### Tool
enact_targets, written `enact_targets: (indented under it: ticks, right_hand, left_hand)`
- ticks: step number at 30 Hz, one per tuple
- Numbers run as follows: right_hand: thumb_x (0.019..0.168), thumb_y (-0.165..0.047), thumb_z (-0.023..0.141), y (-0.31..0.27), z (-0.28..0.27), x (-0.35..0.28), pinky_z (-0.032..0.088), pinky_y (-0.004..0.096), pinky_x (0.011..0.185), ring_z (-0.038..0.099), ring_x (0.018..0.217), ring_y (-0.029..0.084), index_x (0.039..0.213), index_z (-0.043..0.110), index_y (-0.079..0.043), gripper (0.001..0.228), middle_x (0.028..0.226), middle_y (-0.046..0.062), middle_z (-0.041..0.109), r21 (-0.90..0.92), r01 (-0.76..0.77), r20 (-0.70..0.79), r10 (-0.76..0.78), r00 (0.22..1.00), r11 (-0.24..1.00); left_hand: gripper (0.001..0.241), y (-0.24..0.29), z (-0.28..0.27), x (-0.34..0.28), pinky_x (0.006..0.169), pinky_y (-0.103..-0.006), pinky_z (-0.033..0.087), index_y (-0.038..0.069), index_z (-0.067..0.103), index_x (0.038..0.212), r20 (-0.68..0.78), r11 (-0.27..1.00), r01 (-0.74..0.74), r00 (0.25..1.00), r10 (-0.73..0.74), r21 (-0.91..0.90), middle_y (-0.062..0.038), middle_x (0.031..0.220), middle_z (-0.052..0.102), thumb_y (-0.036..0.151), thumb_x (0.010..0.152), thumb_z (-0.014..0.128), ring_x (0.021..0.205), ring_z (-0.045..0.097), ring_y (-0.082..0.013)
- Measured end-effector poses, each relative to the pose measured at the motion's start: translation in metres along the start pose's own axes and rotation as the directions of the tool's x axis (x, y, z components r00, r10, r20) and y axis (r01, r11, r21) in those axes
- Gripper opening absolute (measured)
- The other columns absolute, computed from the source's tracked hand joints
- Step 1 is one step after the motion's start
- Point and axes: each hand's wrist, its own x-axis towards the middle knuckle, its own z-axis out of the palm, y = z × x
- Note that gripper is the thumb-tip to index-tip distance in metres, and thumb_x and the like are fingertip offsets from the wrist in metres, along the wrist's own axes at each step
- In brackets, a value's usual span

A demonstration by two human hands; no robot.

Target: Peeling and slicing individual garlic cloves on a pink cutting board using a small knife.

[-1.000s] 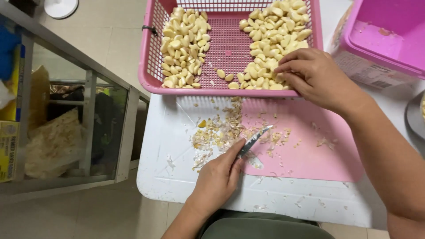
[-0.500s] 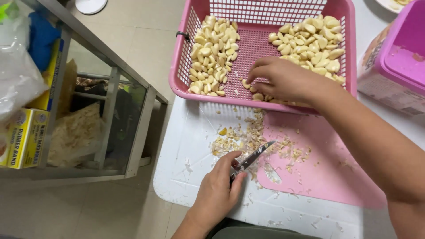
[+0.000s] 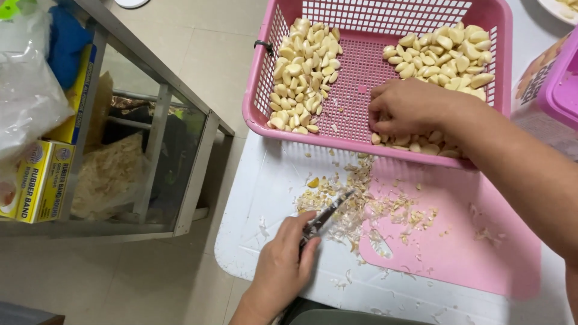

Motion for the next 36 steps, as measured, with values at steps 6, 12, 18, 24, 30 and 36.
enact_targets:
  ticks: [6, 12, 18, 24, 30, 36]
  right_hand:
    - [0.099, -0.042, 0.065, -0.014, 0.002, -0.01, 0.058, 0.04, 0.105, 0.069, 0.109, 0.022, 0.115, 0.078, -0.021, 0.029, 0.124, 0.001, 0.069, 0.187, 0.112, -0.126, -0.089, 0.988, 0.976]
    - [0.094, -0.04, 0.075, -0.009, 0.015, -0.004, 0.054, 0.035, 0.105, 0.062, 0.107, 0.013, 0.096, 0.081, -0.026, 0.015, 0.102, -0.009, 0.072, 0.087, 0.156, -0.056, -0.152, 0.987, 0.984]
    - [0.098, -0.028, 0.071, -0.034, -0.012, -0.031, 0.061, 0.035, 0.102, 0.07, 0.101, 0.019, 0.112, 0.082, -0.022, 0.019, 0.122, 0.0, 0.071, 0.222, -0.043, 0.032, 0.037, 0.999, 0.974]
    - [0.106, -0.025, 0.062, -0.005, 0.003, -0.076, 0.045, 0.046, 0.095, 0.064, 0.116, 0.034, 0.135, 0.069, -0.009, 0.034, 0.141, 0.008, 0.065, 0.371, 0.191, -0.352, -0.053, 0.935, 0.909]
    - [0.122, -0.01, 0.069, 0.007, 0.053, -0.181, 0.05, 0.037, 0.091, 0.069, 0.118, 0.026, 0.142, 0.075, -0.007, 0.021, 0.134, 0.012, 0.075, 0.393, 0.192, -0.699, 0.156, 0.698, 0.899]
    - [0.123, 0.018, 0.07, 0.003, 0.155, -0.251, 0.057, 0.04, 0.108, 0.066, 0.121, 0.035, 0.13, 0.069, 0.015, 0.007, 0.127, 0.029, 0.068, 0.568, 0.348, -0.814, 0.446, 0.372, 0.746]
  left_hand:
    - [0.045, -0.013, -0.009, 0.002, 0.049, -0.0424, 0.054, 0.009, 0.051, 0.145, -0.04, 0.987, 0.1, 0.995, -0.095, 0.128, -0.011, 0.115, 0.059, 0.011, 0.101, 0.057, 0.076, 0.064, -0.0294]
    - [0.044, -0.008, -0.011, 0.01, 0.058, -0.0429, 0.058, 0.005, 0.051, 0.143, -0.061, 0.992, 0.079, 0.995, -0.073, 0.101, -0.014, 0.118, 0.057, 0.003, 0.099, 0.054, 0.084, 0.067, -0.0313]
    - [0.045, -0.006, -0.012, 0.012, 0.079, -0.0459, 0.058, -0.003, 0.044, 0.148, -0.103, 0.995, -0.028, 0.994, 0.038, 0.096, -0.02, 0.121, 0.06, 0.002, 0.105, 0.051, 0.104, 0.065, -0.0369]
    - [0.033, 0.014, -0.003, 0.009, 0.071, -0.0487, 0.055, 0.003, 0.05, 0.139, 0.135, 0.995, 0.092, 0.986, -0.096, 0.035, -0.019, 0.101, 0.071, 0.016, 0.109, 0.046, 0.079, 0.072, -0.0384]
    - [0.042, 0.055, 0.05, 0.026, 0.072, -0.0596, 0.053, 0.009, 0.044, 0.148, 0.543, 0.999, 0.008, 0.84, 0.015, -0.04, -0.028, 0.12, 0.069, 0.026, 0.11, 0.044, 0.088, 0.069, -0.0546]
    - [0.08, 0.119, 0.088, 0.067, 0.074, -0.0645, 0.052, 0.004, 0.02, 0.163, 0.79, 0.992, -0.014, 0.604, 0.106, -0.122, -0.04, 0.13, 0.054, -0.014, 0.087, 0.037, 0.09, 0.067, -0.0596]
